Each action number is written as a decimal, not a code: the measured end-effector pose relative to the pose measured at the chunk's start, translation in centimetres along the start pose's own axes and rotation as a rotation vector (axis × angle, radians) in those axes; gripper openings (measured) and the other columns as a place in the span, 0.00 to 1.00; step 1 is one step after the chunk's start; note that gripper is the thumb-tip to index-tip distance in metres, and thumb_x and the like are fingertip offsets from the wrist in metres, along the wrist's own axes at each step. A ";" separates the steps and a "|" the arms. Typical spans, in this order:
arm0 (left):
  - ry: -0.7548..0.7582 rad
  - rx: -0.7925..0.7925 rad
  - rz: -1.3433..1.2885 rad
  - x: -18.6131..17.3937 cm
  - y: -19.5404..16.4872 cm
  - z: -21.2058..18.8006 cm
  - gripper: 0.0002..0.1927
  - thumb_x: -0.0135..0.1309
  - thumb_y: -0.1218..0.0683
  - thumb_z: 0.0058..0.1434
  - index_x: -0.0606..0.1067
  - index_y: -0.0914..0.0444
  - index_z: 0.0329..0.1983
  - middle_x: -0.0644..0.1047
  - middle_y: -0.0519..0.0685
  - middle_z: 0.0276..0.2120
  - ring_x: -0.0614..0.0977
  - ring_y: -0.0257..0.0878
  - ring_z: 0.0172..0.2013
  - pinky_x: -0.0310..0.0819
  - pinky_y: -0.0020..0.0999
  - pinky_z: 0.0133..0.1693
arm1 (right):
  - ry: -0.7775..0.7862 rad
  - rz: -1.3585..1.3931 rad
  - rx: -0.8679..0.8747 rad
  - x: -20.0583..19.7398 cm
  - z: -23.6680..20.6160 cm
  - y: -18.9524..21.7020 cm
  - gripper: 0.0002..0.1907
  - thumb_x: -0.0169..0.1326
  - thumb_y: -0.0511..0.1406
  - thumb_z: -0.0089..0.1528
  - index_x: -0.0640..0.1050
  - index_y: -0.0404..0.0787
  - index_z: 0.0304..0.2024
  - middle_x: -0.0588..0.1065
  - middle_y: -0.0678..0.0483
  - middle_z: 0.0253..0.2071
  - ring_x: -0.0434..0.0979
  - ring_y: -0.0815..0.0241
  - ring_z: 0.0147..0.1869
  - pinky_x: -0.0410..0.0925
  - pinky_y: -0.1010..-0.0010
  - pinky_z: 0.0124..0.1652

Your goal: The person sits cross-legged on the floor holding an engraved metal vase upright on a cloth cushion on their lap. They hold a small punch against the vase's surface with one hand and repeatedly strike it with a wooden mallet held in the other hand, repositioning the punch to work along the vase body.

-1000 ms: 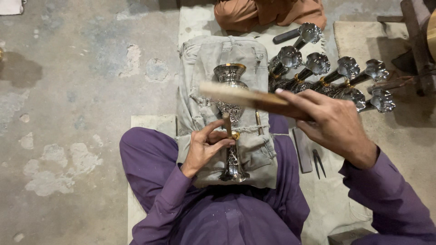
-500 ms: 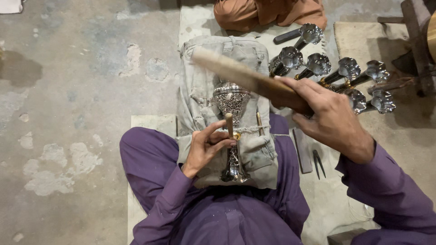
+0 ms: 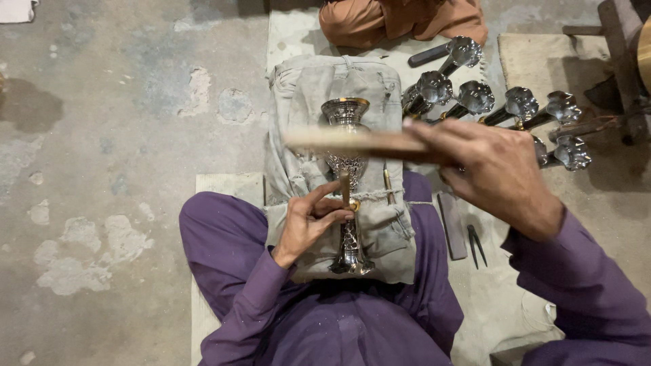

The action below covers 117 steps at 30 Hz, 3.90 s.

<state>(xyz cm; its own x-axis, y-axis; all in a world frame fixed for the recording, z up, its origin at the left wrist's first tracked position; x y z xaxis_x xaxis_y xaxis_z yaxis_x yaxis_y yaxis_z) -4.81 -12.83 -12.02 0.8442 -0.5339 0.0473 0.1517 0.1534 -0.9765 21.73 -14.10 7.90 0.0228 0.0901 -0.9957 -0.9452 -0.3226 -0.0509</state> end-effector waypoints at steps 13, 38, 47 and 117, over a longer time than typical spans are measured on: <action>0.014 -0.039 -0.075 -0.1 0.2 -0.1 0.27 0.60 0.62 0.64 0.68 0.70 0.66 0.85 0.58 0.42 0.88 0.41 0.44 0.87 0.33 0.47 | -0.102 0.341 -0.078 0.8 0.2 0.0 0.29 0.54 0.32 0.62 0.70 0.46 0.67 0.78 0.55 0.52 0.79 0.64 0.44 0.72 0.70 0.42; 0.000 0.068 0.028 -0.4 -0.3 0.0 0.27 0.62 0.62 0.63 0.70 0.68 0.65 0.86 0.56 0.41 0.89 0.39 0.41 0.86 0.30 0.44 | -0.107 0.399 -0.036 0.7 -0.1 0.1 0.30 0.57 0.33 0.59 0.72 0.44 0.65 0.78 0.49 0.51 0.81 0.58 0.41 0.77 0.69 0.38; 0.019 0.012 -0.009 -0.4 0.1 0.0 0.27 0.61 0.63 0.63 0.70 0.69 0.66 0.86 0.56 0.42 0.89 0.39 0.42 0.87 0.31 0.45 | -0.020 0.378 0.065 1.6 -0.3 -0.2 0.33 0.59 0.31 0.57 0.71 0.44 0.67 0.79 0.48 0.52 0.82 0.55 0.43 0.78 0.64 0.42; -0.262 -0.198 -0.168 -2.5 -0.1 -5.1 0.27 0.60 0.65 0.62 0.67 0.70 0.64 0.85 0.59 0.39 0.89 0.43 0.41 0.87 0.36 0.46 | -0.293 1.460 0.185 17.2 -9.9 5.1 0.14 0.64 0.25 0.60 0.70 0.41 0.36 0.73 0.53 0.39 0.75 0.62 0.44 0.73 0.70 0.48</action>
<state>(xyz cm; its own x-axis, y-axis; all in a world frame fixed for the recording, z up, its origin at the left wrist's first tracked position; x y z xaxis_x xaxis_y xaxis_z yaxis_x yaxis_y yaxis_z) -9.56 -15.73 -13.15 0.9227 -0.3033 0.2381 0.2189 -0.0962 -0.9710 20.56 -23.52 -10.29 -0.9940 -0.0095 -0.1087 -0.1054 -0.1738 0.9791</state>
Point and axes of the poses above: each hand's wrist, its own z-axis towards the middle knuckle, its own x-axis out of the palm, y = z × x, the point moved 1 cm from there along z, towards the middle knuckle
